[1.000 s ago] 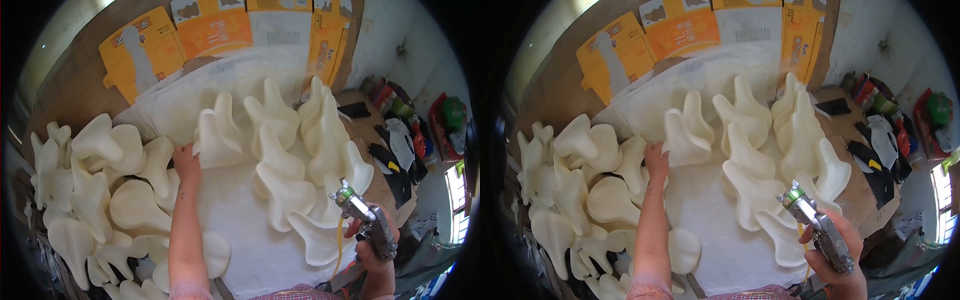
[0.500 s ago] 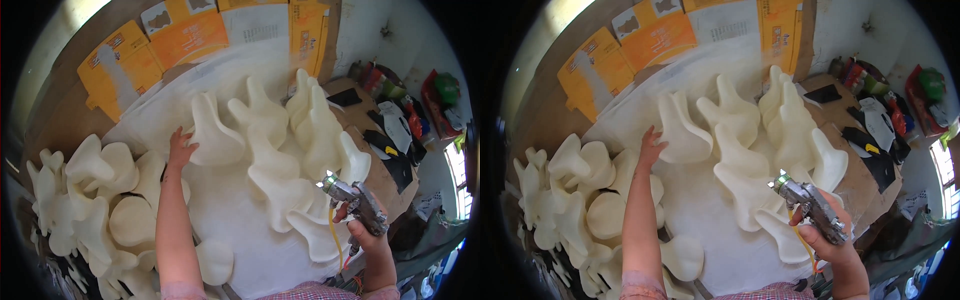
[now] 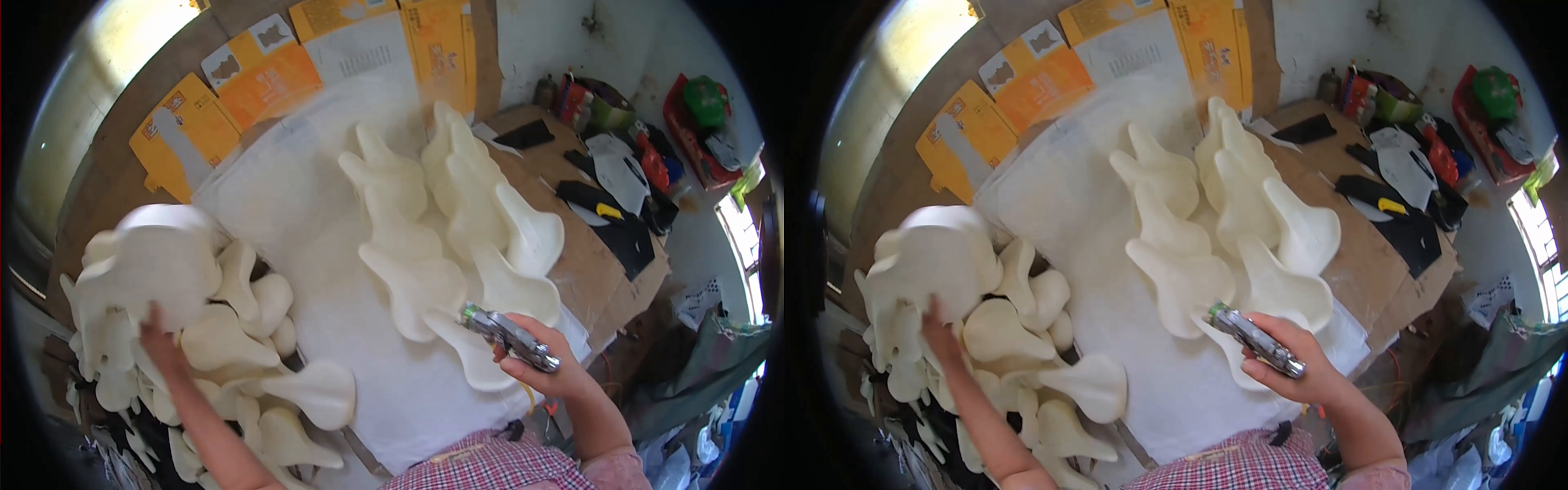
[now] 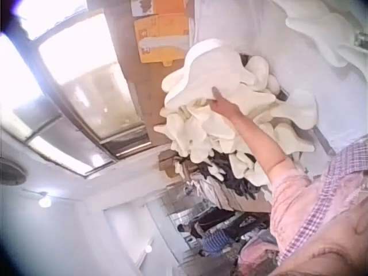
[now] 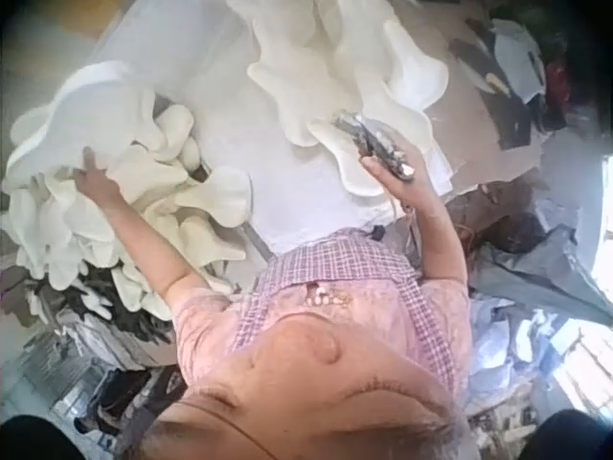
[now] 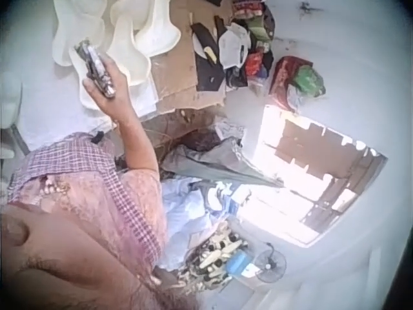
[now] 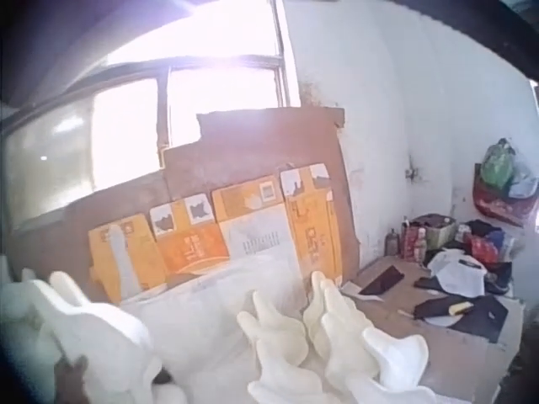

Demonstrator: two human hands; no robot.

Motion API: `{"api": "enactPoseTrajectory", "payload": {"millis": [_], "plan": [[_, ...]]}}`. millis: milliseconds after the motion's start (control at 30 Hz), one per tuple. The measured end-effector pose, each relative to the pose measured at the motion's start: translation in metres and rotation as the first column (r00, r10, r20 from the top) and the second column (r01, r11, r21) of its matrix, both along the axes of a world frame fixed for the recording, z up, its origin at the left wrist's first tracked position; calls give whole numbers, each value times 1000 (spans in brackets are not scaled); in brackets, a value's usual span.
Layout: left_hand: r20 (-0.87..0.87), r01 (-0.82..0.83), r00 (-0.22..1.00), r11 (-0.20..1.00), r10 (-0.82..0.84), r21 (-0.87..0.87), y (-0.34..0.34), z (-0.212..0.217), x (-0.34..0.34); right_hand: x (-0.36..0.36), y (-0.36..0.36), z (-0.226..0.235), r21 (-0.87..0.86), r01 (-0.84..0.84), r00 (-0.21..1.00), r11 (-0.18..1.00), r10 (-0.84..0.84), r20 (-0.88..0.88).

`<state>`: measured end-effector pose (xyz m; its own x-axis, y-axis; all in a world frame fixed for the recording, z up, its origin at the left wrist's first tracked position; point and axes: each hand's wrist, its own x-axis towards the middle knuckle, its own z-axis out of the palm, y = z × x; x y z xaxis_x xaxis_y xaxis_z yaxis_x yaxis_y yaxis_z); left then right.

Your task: Sorting and stacking foam bicycle seat cushions in a workshop.

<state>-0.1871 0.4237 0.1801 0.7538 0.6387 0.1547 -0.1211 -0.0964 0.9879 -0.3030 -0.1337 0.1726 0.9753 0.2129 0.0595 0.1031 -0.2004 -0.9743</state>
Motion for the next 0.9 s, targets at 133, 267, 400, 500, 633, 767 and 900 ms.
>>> {"api": "enactPoseTrajectory", "payload": {"millis": [133, 267, 400, 500, 633, 767, 900], "plan": [[-37, -447, 894, 895, 447, 12, 7, 80, -104, -42, -29, 15, 10, -66, 998, 998, 66, -6], [166, -387, 909, 922, 381, 3, 66, -12, -162, -100, -65, 19, -130, -107, 994, 986, 111, 24], [-126, 7, 991, 933, -56, -361, -118, -174, -146, -161, -96, 43, -177, -26, 999, 984, 30, 20], [-409, 179, 810, 842, -420, -510, -257, -242, -157, -190, -100, 65, -273, 19, 999, 962, -9, 39], [-406, 387, 614, 707, -677, -593, -379, -235, -163, -231, -126, 87, -475, 73, 997, 877, -77, 11], [-357, 436, 610, 676, -708, -594, -435, -218, -158, -246, -138, 96, -453, 102, 993, 886, -120, -12], [-375, 462, 649, 734, -662, -498, -446, -215, -159, -247, -133, 101, -263, 135, 991, 955, -131, 31]]}}
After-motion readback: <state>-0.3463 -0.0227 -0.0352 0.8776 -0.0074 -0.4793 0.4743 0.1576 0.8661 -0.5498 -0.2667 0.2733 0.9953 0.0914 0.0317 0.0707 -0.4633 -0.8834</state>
